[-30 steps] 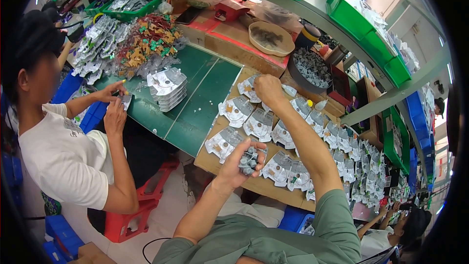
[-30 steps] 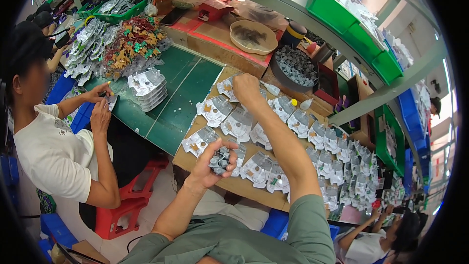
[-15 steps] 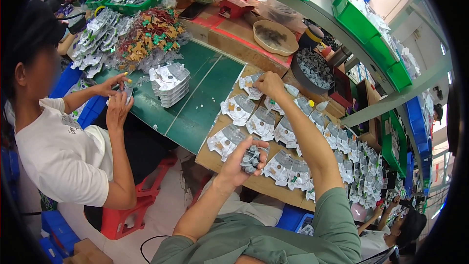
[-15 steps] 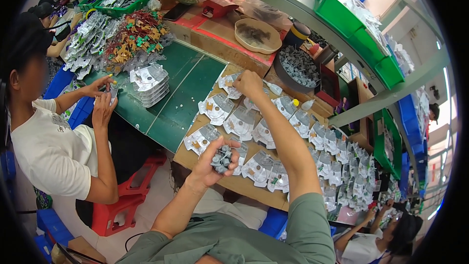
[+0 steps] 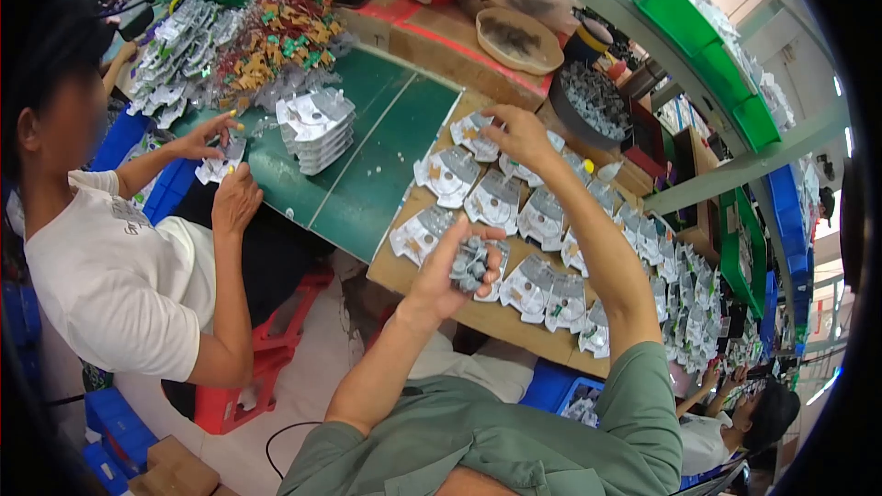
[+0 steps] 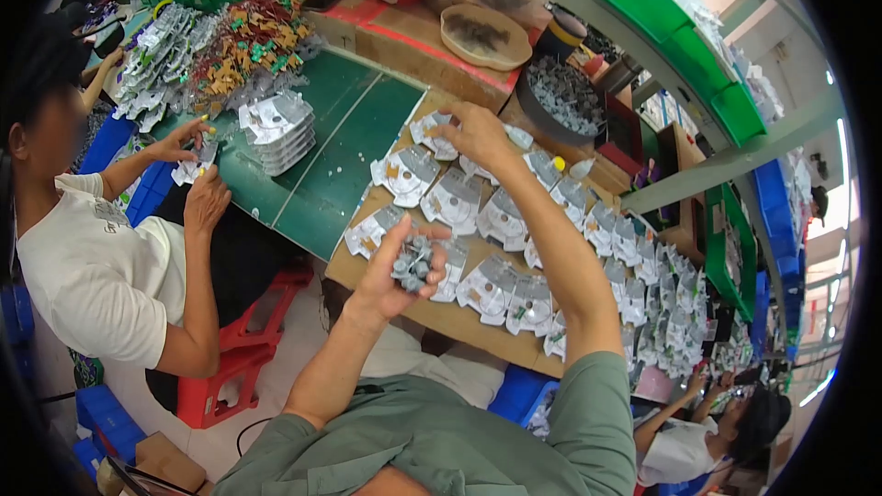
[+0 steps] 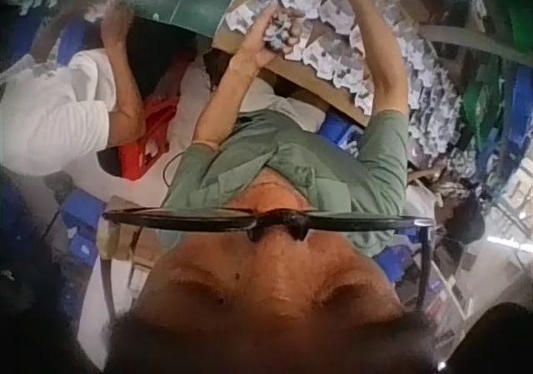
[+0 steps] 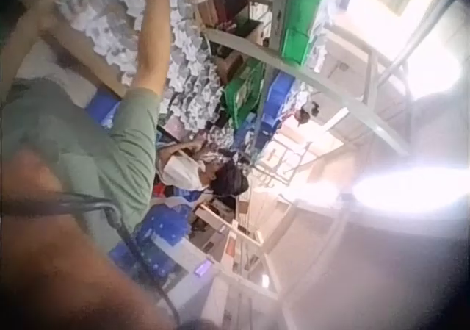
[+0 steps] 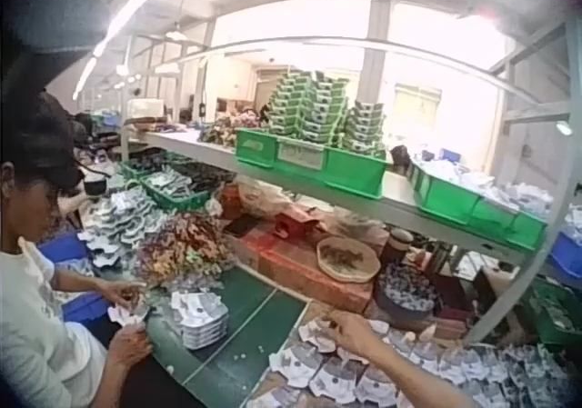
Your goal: The person assembles small electronic or plastic components by hand, taking them from packaging bags, plastic trays, and bins and fitting them together.
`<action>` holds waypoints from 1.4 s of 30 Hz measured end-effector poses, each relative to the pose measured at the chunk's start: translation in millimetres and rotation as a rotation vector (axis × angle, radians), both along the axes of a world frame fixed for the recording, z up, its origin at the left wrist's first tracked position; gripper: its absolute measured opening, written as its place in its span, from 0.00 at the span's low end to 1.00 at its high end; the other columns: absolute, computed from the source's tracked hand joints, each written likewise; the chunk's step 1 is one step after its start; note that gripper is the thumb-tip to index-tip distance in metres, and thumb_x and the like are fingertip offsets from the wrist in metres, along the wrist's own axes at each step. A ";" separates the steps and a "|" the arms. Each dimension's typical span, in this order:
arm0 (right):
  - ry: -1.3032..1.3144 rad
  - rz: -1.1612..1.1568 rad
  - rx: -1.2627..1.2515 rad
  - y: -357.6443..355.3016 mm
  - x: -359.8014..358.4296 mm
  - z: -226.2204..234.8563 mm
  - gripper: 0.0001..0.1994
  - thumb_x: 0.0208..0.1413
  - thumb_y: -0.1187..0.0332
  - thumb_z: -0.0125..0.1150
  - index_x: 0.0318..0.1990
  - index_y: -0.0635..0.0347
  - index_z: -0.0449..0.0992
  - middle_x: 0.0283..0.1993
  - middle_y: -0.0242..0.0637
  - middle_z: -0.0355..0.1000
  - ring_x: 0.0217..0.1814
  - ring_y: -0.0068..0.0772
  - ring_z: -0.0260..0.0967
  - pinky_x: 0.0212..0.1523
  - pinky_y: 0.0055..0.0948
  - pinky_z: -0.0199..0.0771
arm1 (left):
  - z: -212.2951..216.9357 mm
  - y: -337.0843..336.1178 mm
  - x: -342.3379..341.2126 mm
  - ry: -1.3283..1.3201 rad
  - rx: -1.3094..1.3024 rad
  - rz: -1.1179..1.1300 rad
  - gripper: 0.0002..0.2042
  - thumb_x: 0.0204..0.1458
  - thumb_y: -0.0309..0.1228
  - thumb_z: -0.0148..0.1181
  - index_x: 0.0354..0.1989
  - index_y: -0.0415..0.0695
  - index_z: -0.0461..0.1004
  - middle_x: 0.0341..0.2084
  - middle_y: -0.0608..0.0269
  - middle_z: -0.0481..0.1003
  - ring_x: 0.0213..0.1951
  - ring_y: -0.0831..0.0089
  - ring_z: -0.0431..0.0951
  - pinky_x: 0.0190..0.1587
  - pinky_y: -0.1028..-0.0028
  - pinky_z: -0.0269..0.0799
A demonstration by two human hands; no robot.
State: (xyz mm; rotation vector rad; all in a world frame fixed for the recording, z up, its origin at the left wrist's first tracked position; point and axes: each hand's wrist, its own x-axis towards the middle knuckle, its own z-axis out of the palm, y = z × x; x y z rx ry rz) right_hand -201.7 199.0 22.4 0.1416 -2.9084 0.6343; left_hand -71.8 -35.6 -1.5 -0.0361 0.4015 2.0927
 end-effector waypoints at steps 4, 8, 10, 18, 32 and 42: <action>-0.338 0.154 -0.596 -34.6 78.0 42.3 0.18 0.56 0.61 0.65 0.49 0.64 0.77 0.40 0.38 0.78 0.41 0.27 0.75 0.43 0.30 0.74 | -2.9 0.9 -8.3 0.032 -0.024 -0.025 0.29 0.62 0.57 0.41 0.47 0.39 0.71 0.24 0.61 0.73 0.24 0.72 0.72 0.19 0.77 0.67; -0.560 0.183 -0.538 -54.6 132.4 72.6 0.23 0.53 0.63 0.67 0.54 0.64 0.72 0.40 0.38 0.77 0.41 0.21 0.73 0.42 0.24 0.73 | 4.1 16.5 -5.7 0.120 -0.115 -0.068 0.28 0.62 0.60 0.37 0.50 0.47 0.68 0.23 0.61 0.73 0.21 0.73 0.73 0.16 0.77 0.67; -0.568 0.161 -0.579 -47.6 140.5 73.1 0.23 0.52 0.64 0.68 0.54 0.64 0.72 0.40 0.38 0.77 0.40 0.22 0.72 0.41 0.25 0.73 | 5.8 26.6 -5.4 0.173 -0.157 -0.113 0.27 0.60 0.62 0.37 0.50 0.51 0.66 0.22 0.61 0.72 0.20 0.73 0.73 0.16 0.77 0.68; -0.482 0.262 -0.445 -14.8 170.5 67.1 0.19 0.49 0.66 0.62 0.49 0.64 0.75 0.38 0.37 0.72 0.36 0.25 0.68 0.36 0.28 0.69 | 10.2 36.6 12.1 0.214 -0.250 -0.293 0.16 0.60 0.47 0.53 0.42 0.46 0.69 0.25 0.62 0.71 0.21 0.77 0.71 0.13 0.83 0.64; -0.023 -0.194 -1.024 19.6 188.5 23.1 0.10 0.55 0.70 0.65 0.43 0.64 0.79 0.35 0.33 0.77 0.35 0.19 0.73 0.37 0.19 0.73 | -10.0 79.0 -16.7 -0.178 -0.027 -0.207 0.13 0.59 0.34 0.56 0.46 0.39 0.69 0.29 0.62 0.70 0.22 0.80 0.67 0.14 0.86 0.61; -0.071 -0.238 -1.090 -7.6 191.6 -3.4 0.11 0.57 0.70 0.62 0.44 0.65 0.77 0.32 0.31 0.75 0.30 0.16 0.71 0.32 0.18 0.72 | -23.3 75.9 -4.1 -0.204 0.084 -0.213 0.09 0.61 0.32 0.52 0.44 0.42 0.69 0.30 0.58 0.72 0.23 0.78 0.69 0.14 0.85 0.61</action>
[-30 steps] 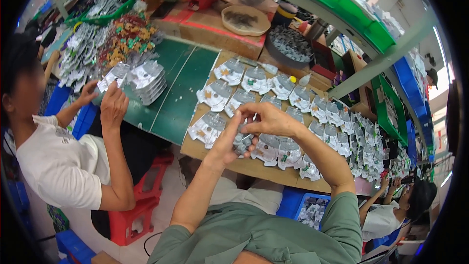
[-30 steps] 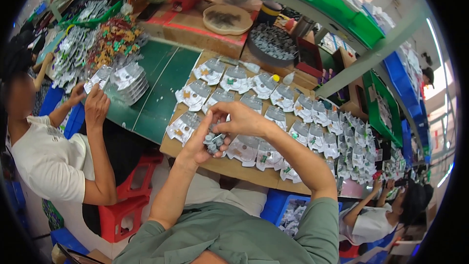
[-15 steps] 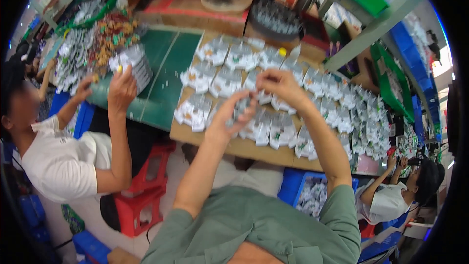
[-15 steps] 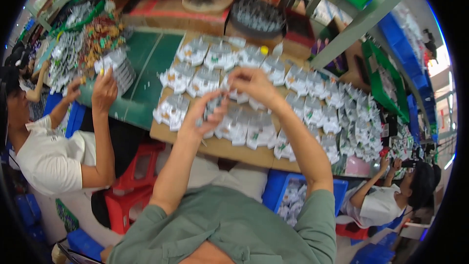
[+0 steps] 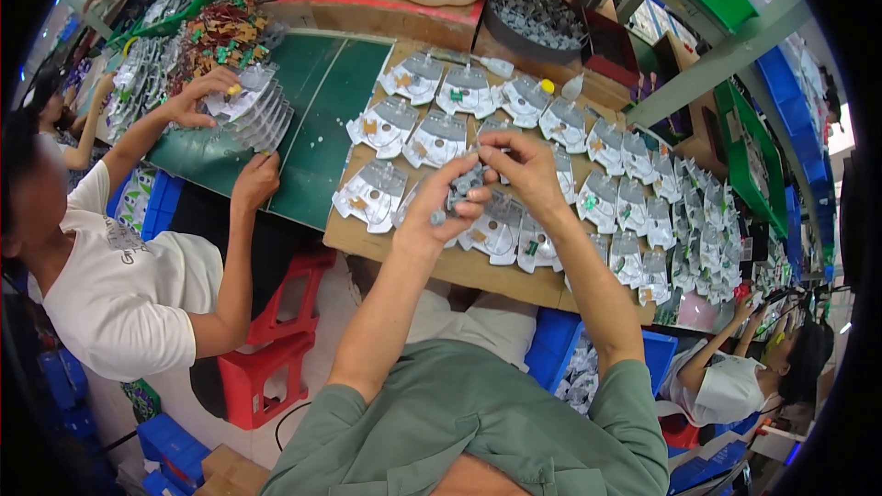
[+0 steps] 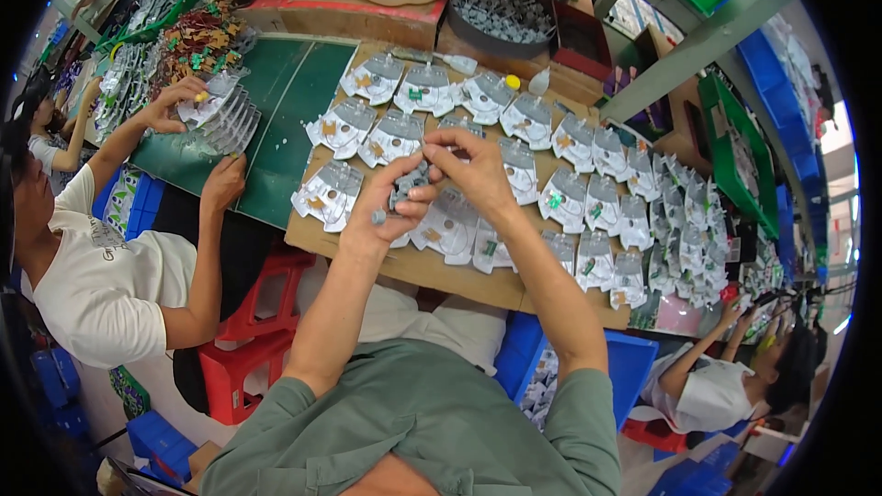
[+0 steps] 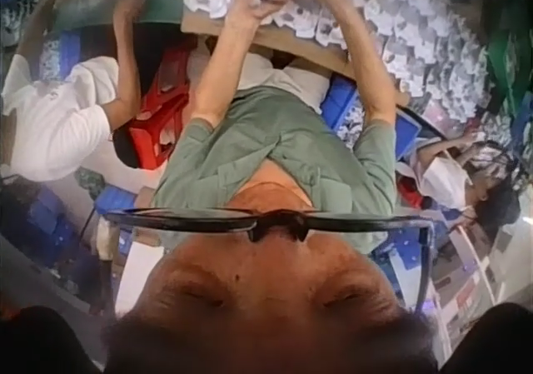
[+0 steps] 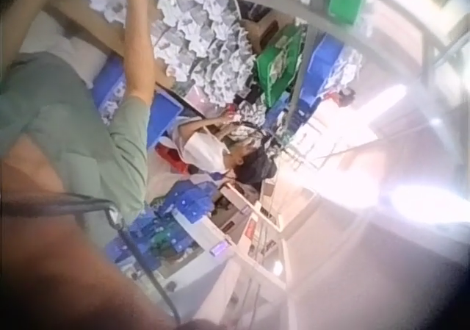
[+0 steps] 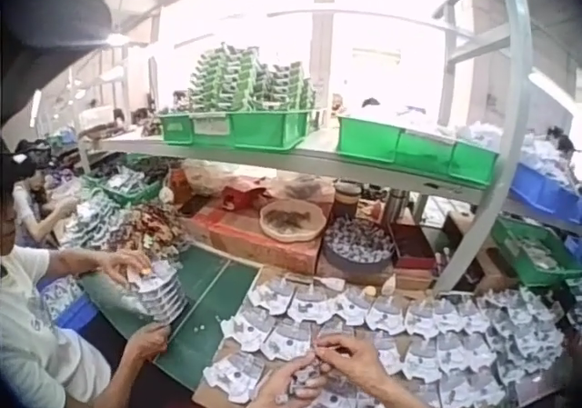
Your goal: The person assembles small electronic or plastic components by hand, taking them from packaging bags, plastic trays, and bins and fitting them together.
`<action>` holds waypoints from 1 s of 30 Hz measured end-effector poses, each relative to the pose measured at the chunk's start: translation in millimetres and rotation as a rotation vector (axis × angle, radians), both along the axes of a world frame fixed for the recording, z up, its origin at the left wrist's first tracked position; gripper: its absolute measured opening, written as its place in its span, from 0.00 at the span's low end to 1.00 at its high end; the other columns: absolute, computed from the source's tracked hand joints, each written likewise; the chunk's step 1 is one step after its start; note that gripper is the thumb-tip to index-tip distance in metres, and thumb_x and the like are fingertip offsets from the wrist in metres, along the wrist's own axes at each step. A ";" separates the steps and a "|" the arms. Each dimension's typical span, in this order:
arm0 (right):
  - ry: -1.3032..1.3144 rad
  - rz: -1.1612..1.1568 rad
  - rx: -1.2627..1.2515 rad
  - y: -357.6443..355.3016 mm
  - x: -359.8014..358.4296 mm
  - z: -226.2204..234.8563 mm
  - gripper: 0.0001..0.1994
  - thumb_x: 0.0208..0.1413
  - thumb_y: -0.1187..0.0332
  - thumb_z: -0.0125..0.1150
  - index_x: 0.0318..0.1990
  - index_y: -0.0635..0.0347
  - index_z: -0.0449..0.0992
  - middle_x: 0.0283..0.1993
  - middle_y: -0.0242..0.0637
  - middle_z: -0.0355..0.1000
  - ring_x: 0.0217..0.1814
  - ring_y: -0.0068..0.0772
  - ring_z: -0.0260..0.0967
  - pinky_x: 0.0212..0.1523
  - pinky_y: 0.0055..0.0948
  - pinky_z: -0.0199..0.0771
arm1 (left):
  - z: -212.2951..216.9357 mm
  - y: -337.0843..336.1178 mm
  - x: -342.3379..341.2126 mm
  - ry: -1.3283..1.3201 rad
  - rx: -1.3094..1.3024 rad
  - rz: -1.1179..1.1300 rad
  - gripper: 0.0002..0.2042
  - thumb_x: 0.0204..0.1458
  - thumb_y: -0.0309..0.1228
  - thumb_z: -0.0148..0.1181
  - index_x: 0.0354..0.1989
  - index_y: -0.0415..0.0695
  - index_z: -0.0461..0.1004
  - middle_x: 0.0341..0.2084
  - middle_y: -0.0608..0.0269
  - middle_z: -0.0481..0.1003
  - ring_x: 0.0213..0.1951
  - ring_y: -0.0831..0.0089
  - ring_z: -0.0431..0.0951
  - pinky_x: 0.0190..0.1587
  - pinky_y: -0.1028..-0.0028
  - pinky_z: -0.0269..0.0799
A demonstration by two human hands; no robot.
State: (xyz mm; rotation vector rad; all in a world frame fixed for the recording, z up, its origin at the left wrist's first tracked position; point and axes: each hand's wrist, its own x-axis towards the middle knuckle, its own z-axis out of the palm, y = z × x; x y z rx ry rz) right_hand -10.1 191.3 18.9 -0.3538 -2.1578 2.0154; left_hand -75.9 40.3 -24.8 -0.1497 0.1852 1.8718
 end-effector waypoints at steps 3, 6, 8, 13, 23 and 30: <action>0.019 0.019 -0.017 -0.3 1.5 0.8 0.11 0.58 0.69 0.61 0.44 0.66 0.77 0.32 0.30 0.74 0.32 0.17 0.71 0.33 0.19 0.72 | 1.7 -2.4 0.6 0.015 -0.007 0.018 0.08 0.60 0.32 0.52 0.44 0.42 0.69 0.30 0.60 0.72 0.23 0.79 0.68 0.14 0.86 0.60; -0.049 0.090 0.105 -1.8 2.9 11.1 0.10 0.57 0.66 0.60 0.40 0.63 0.78 0.33 0.32 0.76 0.33 0.21 0.72 0.38 0.23 0.71 | 9.7 -4.3 1.7 0.232 -0.237 0.014 0.08 0.58 0.32 0.54 0.38 0.38 0.70 0.27 0.63 0.71 0.22 0.81 0.68 0.14 0.86 0.58; -0.027 0.094 0.260 2.5 -4.2 14.3 0.10 0.56 0.65 0.61 0.38 0.63 0.78 0.34 0.34 0.76 0.34 0.23 0.72 0.39 0.25 0.71 | 22.3 -6.0 -1.2 0.303 -0.319 -0.018 0.09 0.58 0.32 0.54 0.36 0.38 0.70 0.26 0.63 0.71 0.22 0.81 0.69 0.14 0.85 0.58; -0.060 0.179 0.652 4.9 -26.8 31.9 0.08 0.52 0.67 0.63 0.34 0.63 0.78 0.33 0.34 0.73 0.36 0.25 0.71 0.36 0.23 0.69 | 23.6 -6.2 -9.5 0.481 -0.476 0.038 0.08 0.57 0.32 0.55 0.35 0.39 0.71 0.27 0.63 0.72 0.22 0.79 0.70 0.16 0.82 0.60; 0.195 -0.095 1.036 49.7 -113.5 -6.2 0.06 0.50 0.70 0.60 0.31 0.65 0.76 0.27 0.45 0.75 0.30 0.44 0.75 0.30 0.38 0.73 | 9.7 -9.3 -40.3 -0.118 -0.071 0.051 0.12 0.58 0.31 0.55 0.46 0.37 0.69 0.29 0.62 0.69 0.22 0.80 0.66 0.12 0.86 0.60; 0.438 -0.040 1.529 40.1 -126.9 -41.6 0.03 0.45 0.72 0.60 0.26 0.61 0.74 0.27 0.43 0.71 0.34 0.45 0.71 0.34 0.42 0.70 | 12.9 -74.4 -28.4 -0.083 0.027 0.077 0.11 0.60 0.32 0.53 0.46 0.38 0.70 0.29 0.60 0.70 0.21 0.78 0.68 0.12 0.84 0.61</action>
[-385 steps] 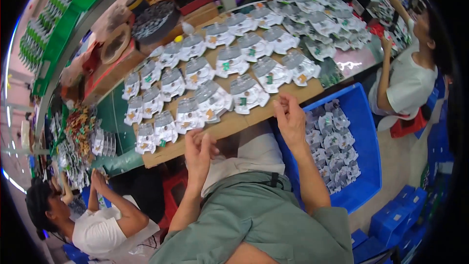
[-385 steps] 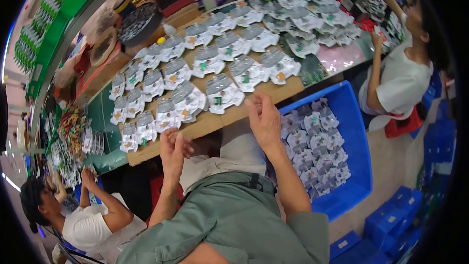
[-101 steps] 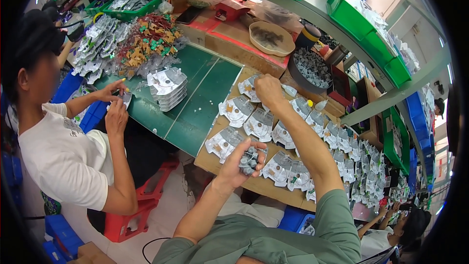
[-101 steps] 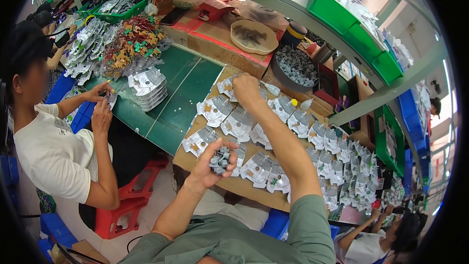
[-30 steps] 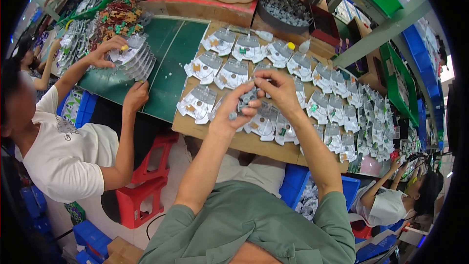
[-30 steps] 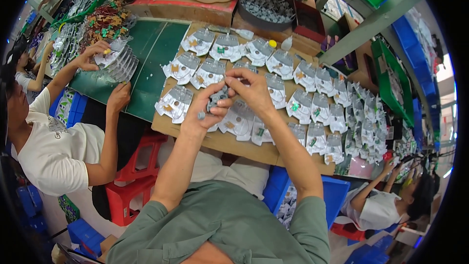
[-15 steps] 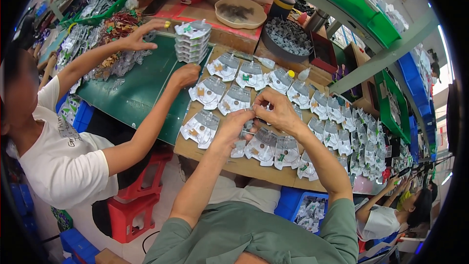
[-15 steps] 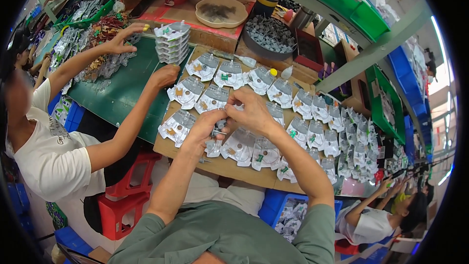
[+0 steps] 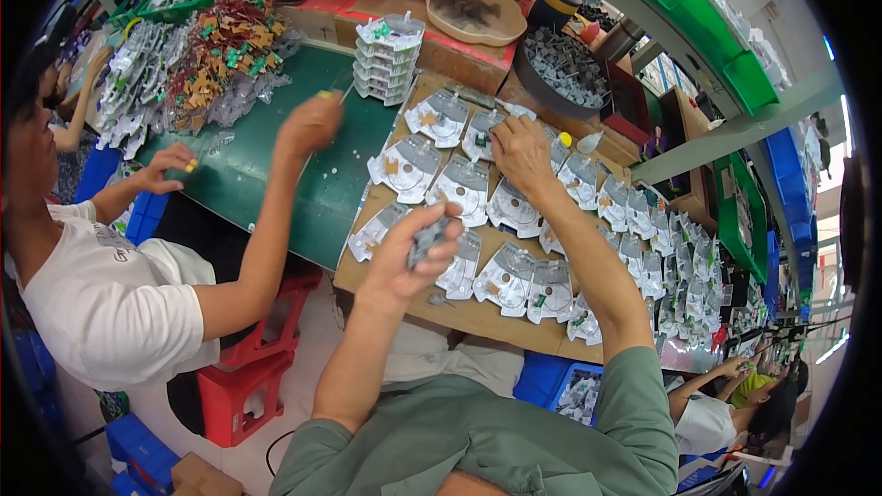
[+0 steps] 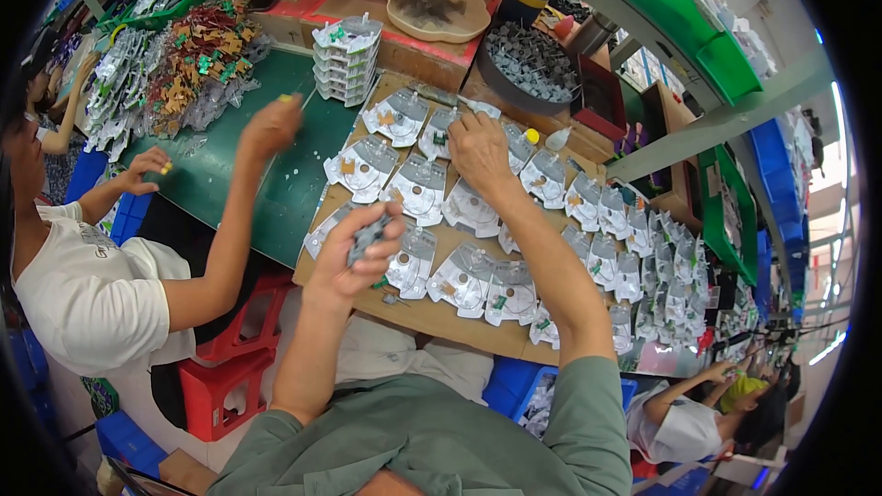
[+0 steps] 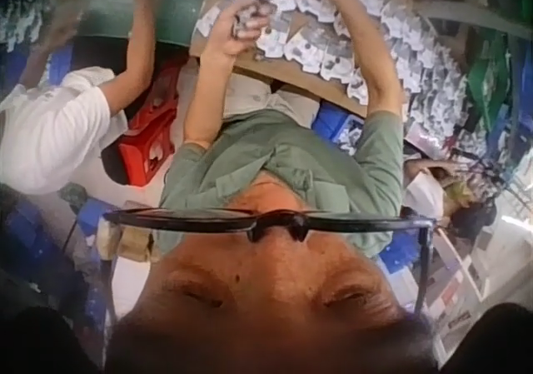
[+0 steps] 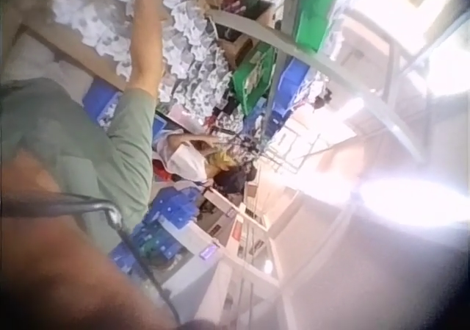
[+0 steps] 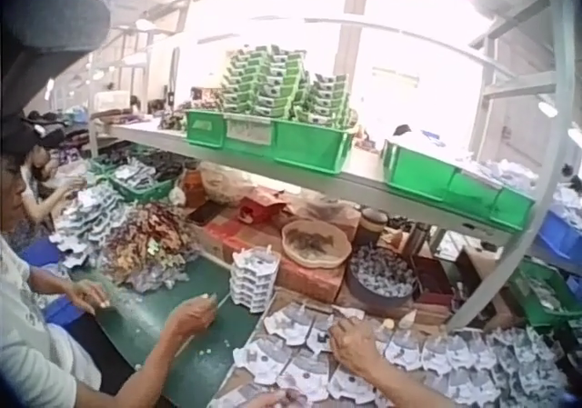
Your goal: The person assembles small electronic or plastic components by hand, taking them from packaging bags, plastic trays, and bins and fitting them together.
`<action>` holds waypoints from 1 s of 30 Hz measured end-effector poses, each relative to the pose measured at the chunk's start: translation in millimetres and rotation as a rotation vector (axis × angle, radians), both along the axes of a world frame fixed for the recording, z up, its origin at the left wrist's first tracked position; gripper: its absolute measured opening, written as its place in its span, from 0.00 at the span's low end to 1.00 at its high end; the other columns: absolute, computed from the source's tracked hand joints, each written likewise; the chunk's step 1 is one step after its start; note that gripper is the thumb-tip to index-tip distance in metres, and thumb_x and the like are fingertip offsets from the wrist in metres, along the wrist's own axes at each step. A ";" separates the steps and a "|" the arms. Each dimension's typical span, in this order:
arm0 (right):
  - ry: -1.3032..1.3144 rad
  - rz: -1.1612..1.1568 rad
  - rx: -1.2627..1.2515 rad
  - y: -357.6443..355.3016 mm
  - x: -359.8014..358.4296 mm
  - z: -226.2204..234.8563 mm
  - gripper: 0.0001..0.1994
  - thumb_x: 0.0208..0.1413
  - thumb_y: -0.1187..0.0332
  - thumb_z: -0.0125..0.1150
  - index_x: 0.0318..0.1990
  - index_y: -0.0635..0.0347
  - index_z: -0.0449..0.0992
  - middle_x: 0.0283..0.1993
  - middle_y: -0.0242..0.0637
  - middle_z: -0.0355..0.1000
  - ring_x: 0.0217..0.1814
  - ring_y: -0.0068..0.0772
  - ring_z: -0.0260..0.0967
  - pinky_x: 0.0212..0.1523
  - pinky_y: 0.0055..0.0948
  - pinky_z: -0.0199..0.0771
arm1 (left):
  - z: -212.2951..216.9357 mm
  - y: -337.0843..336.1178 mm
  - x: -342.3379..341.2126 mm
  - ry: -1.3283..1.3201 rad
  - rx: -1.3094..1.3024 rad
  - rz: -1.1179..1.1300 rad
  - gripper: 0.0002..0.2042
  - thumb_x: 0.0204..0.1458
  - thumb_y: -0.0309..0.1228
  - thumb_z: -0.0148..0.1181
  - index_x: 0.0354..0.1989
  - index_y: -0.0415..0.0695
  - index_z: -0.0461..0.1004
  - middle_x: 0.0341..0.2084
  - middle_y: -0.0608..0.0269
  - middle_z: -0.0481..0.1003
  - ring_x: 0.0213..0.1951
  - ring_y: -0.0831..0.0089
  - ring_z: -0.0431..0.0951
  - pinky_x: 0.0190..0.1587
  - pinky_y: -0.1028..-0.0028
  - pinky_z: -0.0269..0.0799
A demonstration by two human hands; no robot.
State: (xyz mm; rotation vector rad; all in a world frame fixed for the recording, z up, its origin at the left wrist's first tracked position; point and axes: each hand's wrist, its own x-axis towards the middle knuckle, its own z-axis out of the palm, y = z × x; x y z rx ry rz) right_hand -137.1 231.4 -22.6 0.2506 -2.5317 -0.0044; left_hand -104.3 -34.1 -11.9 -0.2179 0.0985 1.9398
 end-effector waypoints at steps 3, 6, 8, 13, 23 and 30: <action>-0.092 -0.035 0.107 14.9 -2.2 -21.0 0.04 0.45 0.70 0.62 0.28 0.58 0.76 0.30 0.39 0.70 0.36 0.43 0.68 0.37 0.40 0.68 | 8.4 -45.0 16.7 0.137 -0.079 -0.033 0.11 0.61 0.33 0.51 0.45 0.37 0.71 0.29 0.60 0.71 0.19 0.79 0.68 0.11 0.84 0.60; -0.206 0.000 0.160 6.6 0.2 -7.7 0.05 0.46 0.67 0.61 0.27 0.58 0.76 0.29 0.40 0.71 0.35 0.44 0.70 0.36 0.42 0.69 | 13.9 -100.5 62.3 0.262 -0.332 -0.115 0.12 0.61 0.34 0.52 0.42 0.37 0.73 0.27 0.60 0.71 0.17 0.80 0.68 0.10 0.83 0.59; -0.187 0.030 0.124 17.0 -20.7 3.6 0.08 0.47 0.65 0.60 0.25 0.59 0.77 0.28 0.44 0.72 0.33 0.48 0.71 0.34 0.44 0.71 | -8.3 -107.4 61.4 0.345 -0.379 -0.190 0.12 0.60 0.34 0.53 0.41 0.37 0.73 0.26 0.60 0.71 0.18 0.80 0.68 0.10 0.83 0.59; -0.395 -0.097 -0.115 15.3 -38.5 5.5 0.13 0.45 0.61 0.56 0.24 0.62 0.80 0.27 0.52 0.75 0.32 0.54 0.75 0.36 0.49 0.75 | -81.0 -111.5 111.4 0.463 -0.891 -0.347 0.12 0.57 0.35 0.59 0.39 0.37 0.74 0.26 0.64 0.73 0.18 0.81 0.67 0.14 0.79 0.60; -0.554 -0.235 -0.393 32.5 -37.7 3.1 0.14 0.42 0.60 0.58 0.27 0.62 0.81 0.29 0.55 0.75 0.31 0.56 0.75 0.36 0.48 0.76 | -118.7 -95.7 170.4 1.884 -1.012 -0.457 0.12 0.51 0.35 0.59 0.43 0.47 0.80 0.31 0.49 0.78 0.35 0.47 0.78 0.40 0.56 0.74; -0.507 -0.144 -0.254 16.6 -27.3 14.2 0.11 0.47 0.65 0.56 0.27 0.60 0.82 0.29 0.53 0.75 0.34 0.56 0.74 0.38 0.49 0.74 | -91.6 -88.9 171.8 2.091 -0.790 -0.602 0.11 0.51 0.33 0.57 0.39 0.41 0.76 0.34 0.48 0.76 0.36 0.49 0.78 0.38 0.54 0.75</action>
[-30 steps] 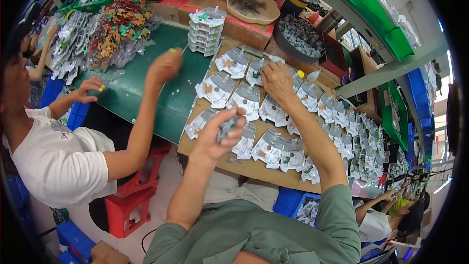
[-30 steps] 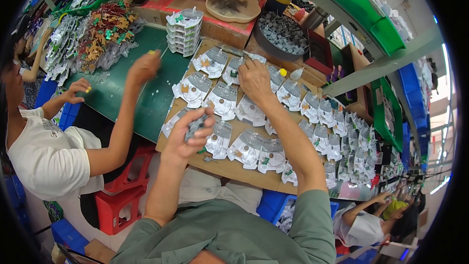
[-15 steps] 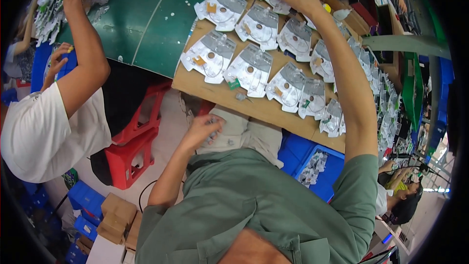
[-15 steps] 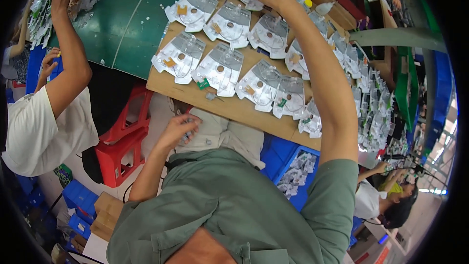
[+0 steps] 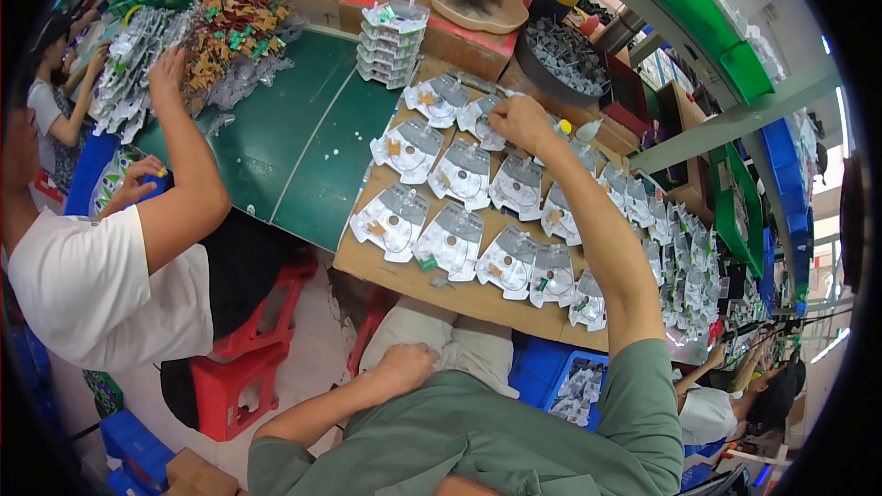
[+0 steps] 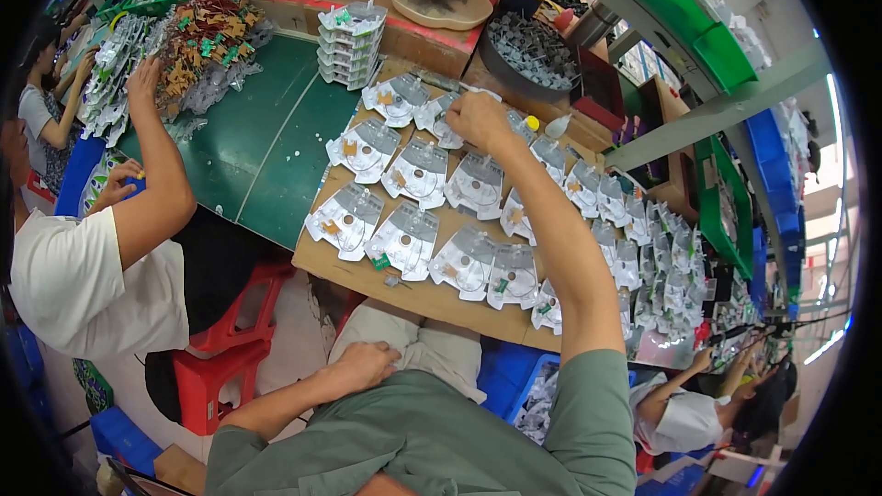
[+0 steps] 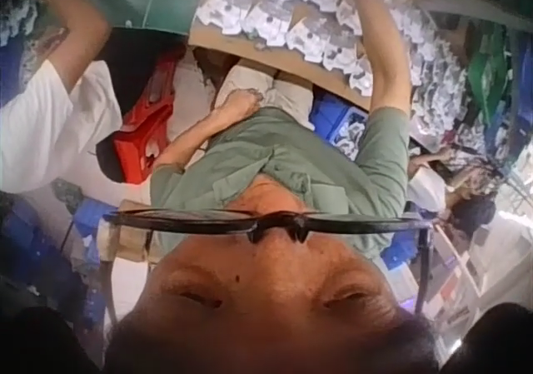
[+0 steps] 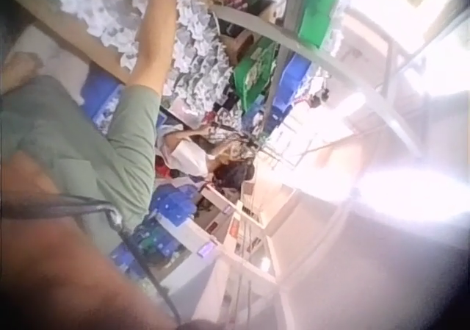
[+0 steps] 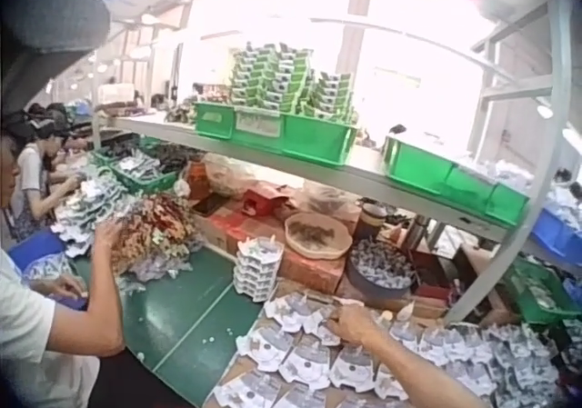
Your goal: The person assembles small electronic or plastic components by hand, taking them from packaging bags, plastic trays, and bins and fitting them together.
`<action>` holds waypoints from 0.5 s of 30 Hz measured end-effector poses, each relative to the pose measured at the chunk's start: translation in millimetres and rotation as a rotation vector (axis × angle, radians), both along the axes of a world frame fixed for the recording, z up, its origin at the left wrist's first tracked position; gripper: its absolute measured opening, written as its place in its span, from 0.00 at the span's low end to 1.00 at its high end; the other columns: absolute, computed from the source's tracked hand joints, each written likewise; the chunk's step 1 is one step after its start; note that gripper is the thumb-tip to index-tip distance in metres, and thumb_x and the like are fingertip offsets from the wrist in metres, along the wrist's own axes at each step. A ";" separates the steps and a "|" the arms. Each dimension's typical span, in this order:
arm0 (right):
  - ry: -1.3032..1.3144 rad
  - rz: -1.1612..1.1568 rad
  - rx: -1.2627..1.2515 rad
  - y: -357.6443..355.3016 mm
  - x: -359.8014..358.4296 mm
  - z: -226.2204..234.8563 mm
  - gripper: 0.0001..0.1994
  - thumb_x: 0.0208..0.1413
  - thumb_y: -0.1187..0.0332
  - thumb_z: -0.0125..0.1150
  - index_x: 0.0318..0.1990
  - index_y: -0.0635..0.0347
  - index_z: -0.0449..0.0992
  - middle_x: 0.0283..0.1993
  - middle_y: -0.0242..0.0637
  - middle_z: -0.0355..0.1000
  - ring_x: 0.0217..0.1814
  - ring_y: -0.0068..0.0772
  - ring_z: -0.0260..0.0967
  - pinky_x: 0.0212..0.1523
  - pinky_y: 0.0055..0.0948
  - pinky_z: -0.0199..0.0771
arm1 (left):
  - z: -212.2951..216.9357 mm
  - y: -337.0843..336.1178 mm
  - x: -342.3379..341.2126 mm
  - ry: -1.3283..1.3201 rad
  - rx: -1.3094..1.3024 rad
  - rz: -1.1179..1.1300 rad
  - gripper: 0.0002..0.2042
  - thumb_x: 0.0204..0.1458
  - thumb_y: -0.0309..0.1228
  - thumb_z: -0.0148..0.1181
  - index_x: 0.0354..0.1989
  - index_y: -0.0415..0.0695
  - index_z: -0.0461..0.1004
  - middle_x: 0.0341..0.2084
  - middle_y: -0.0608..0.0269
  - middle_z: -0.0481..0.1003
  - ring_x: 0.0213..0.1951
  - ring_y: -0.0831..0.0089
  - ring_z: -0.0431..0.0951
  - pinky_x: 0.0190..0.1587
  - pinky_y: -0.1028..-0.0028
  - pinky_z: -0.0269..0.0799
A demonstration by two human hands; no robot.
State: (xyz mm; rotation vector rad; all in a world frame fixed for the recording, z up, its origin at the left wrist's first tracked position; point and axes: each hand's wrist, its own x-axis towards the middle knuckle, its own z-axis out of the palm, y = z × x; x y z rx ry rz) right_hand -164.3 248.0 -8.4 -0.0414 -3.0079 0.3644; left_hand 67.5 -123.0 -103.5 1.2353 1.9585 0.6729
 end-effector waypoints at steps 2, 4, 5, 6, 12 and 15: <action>0.009 0.024 0.046 -8.5 0.0 3.3 0.10 0.47 0.65 0.56 0.26 0.60 0.81 0.28 0.53 0.75 0.33 0.56 0.74 0.38 0.48 0.74 | -3.8 -1.0 5.7 0.024 0.002 -0.063 0.11 0.53 0.34 0.58 0.39 0.41 0.75 0.34 0.50 0.75 0.36 0.50 0.78 0.38 0.56 0.75; 0.041 0.077 0.112 -7.6 1.0 4.0 0.10 0.47 0.66 0.55 0.25 0.62 0.80 0.26 0.55 0.74 0.31 0.57 0.74 0.36 0.48 0.74 | -4.7 -0.3 3.8 0.019 0.048 -0.038 0.10 0.52 0.33 0.57 0.37 0.40 0.74 0.33 0.49 0.75 0.36 0.49 0.78 0.38 0.55 0.75; 0.044 0.076 0.116 -8.3 1.7 2.6 0.10 0.47 0.66 0.55 0.25 0.62 0.80 0.26 0.55 0.74 0.31 0.57 0.74 0.36 0.48 0.74 | -5.5 -0.5 3.4 0.008 0.088 -0.012 0.09 0.52 0.31 0.55 0.35 0.38 0.74 0.32 0.47 0.75 0.35 0.47 0.78 0.38 0.54 0.76; 0.055 0.074 0.130 -10.2 1.4 2.6 0.10 0.47 0.67 0.55 0.24 0.62 0.80 0.26 0.55 0.74 0.31 0.57 0.74 0.36 0.48 0.74 | -7.2 -0.8 3.3 0.011 0.091 -0.010 0.09 0.52 0.31 0.55 0.35 0.38 0.74 0.32 0.47 0.75 0.35 0.47 0.78 0.38 0.54 0.76; 0.097 -0.006 0.122 -16.5 4.1 10.2 0.08 0.45 0.69 0.57 0.24 0.62 0.80 0.26 0.53 0.74 0.31 0.55 0.74 0.35 0.48 0.74 | -10.9 -2.6 -6.4 -0.103 0.234 0.183 0.11 0.53 0.33 0.58 0.42 0.41 0.76 0.32 0.48 0.77 0.33 0.52 0.78 0.38 0.59 0.75; 0.132 0.099 0.333 -19.0 7.6 9.2 0.07 0.44 0.70 0.58 0.25 0.63 0.81 0.29 0.49 0.75 0.36 0.50 0.74 0.37 0.44 0.75 | 32.0 1.0 -34.2 -0.394 0.246 0.350 0.11 0.56 0.33 0.58 0.45 0.43 0.77 0.28 0.55 0.78 0.25 0.67 0.76 0.30 0.69 0.75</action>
